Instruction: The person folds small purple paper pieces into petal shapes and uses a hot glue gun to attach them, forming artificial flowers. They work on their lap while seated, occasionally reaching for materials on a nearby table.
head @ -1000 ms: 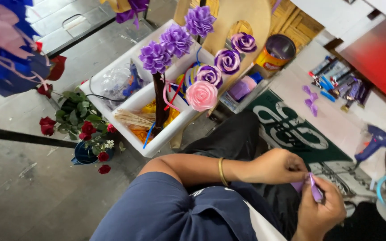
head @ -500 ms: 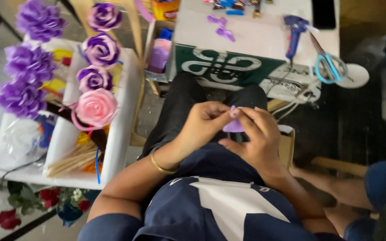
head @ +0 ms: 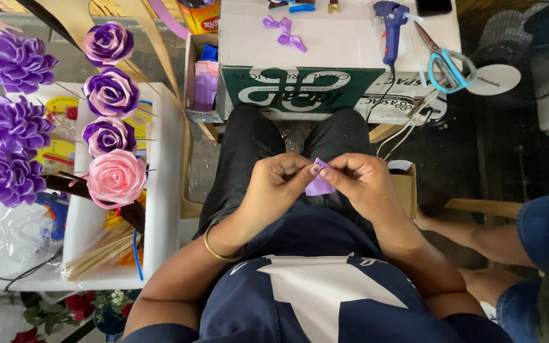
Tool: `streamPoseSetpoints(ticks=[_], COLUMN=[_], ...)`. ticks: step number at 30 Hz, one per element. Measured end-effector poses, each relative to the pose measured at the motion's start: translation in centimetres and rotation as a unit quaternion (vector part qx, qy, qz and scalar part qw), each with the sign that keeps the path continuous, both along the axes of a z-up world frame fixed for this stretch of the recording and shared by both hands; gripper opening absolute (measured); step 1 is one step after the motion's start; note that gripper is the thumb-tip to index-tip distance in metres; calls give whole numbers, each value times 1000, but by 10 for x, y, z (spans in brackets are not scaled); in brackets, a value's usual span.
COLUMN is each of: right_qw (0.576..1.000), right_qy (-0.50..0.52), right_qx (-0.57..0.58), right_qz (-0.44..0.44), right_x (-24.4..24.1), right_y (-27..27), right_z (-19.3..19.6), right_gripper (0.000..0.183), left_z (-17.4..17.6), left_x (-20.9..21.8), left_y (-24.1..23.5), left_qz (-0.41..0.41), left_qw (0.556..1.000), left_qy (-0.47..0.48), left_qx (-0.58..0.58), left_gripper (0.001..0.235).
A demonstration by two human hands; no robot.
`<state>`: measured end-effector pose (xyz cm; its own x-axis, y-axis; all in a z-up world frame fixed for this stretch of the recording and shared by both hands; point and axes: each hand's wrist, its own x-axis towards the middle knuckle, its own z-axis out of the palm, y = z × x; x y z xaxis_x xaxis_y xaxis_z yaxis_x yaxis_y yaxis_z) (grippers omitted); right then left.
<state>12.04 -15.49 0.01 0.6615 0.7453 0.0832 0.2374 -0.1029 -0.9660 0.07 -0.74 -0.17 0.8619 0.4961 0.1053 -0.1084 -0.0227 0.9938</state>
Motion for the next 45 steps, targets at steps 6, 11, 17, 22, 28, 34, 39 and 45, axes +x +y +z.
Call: streamPoseSetpoints(ticks=[6, 11, 17, 22, 28, 34, 39, 45], right_qw=[998, 990, 986, 988, 984, 975, 964, 971], right_qy=[48, 125, 144, 134, 110, 69, 58, 83], right_qx=[31, 56, 85, 73, 29, -41, -85, -24], right_qz=[24, 16, -13, 39, 139, 208, 244, 225], right_x=[0, -1, -4, 3, 13, 19, 18, 39], right_y=[3, 3, 4, 1, 0, 9, 11, -5], right_z=[2, -2, -9, -4, 3, 21, 24, 0], right_gripper=[17, 15, 15, 11, 8, 5, 7, 14], left_z=[2, 6, 4, 1, 29, 46, 50, 15], left_x=[-1, -1, -1, -6, -8, 4, 8, 1], left_y=[1, 0, -3, 4, 33, 54, 50, 42], left_qz=[-1, 8, 15, -49, -222, -353, -425, -329], left_qw=[1000, 999, 999, 998, 969, 907, 866, 938], left_qy=[-2, -13, -15, 29, 106, 190, 202, 88], left_qx=[25, 35, 39, 25, 36, 132, 166, 58], left_gripper=[14, 11, 10, 10, 18, 24, 28, 12])
